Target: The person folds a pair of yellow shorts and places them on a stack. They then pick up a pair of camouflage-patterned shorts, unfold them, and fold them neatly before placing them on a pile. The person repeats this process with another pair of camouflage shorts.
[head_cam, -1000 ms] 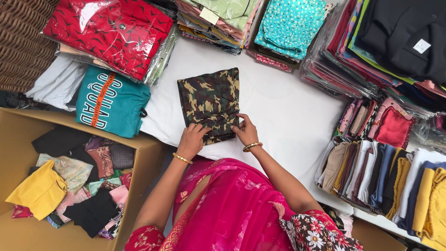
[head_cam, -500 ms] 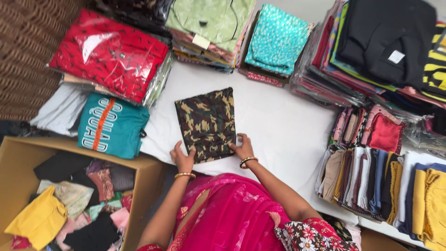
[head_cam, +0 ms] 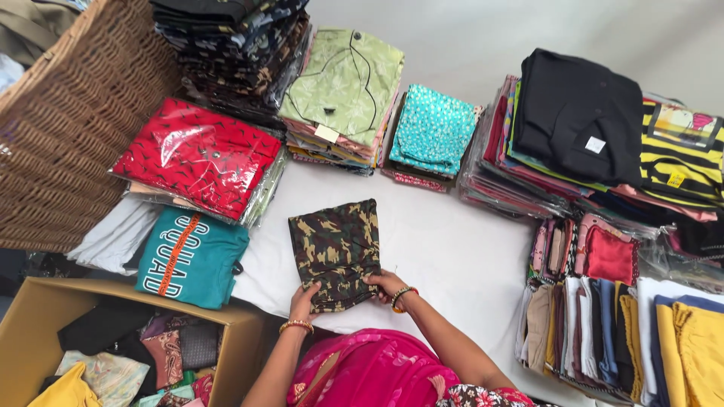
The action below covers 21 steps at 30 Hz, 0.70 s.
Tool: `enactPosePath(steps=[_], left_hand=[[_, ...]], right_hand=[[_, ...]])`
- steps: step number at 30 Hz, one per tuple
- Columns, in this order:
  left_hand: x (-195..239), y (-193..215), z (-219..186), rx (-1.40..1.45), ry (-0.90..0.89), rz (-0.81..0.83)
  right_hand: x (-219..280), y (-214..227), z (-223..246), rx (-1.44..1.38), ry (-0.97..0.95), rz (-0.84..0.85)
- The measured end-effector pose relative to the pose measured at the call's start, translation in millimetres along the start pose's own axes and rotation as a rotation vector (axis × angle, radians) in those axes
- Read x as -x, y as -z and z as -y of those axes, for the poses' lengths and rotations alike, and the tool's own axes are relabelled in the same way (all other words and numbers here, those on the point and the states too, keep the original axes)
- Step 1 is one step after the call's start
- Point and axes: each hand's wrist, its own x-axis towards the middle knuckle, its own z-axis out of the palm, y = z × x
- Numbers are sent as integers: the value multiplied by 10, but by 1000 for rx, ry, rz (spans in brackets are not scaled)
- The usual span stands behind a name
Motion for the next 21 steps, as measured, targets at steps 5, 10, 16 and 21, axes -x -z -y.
enactPosePath(steps=[5,10,16,21], left_hand=[[367,-233,-237,-26,-10,-59],[-127,-82,150,-181,-313,-55],[170,-217,-79,-593,-494,-200],[329,-324,-201,-369,-238,-131]], right_hand=[[206,-37,72,-166,-49,130],[90,77,-35,-163,-21,158],[-123,125,-161,98,40,102],[48,68,35,-46,43,162]])
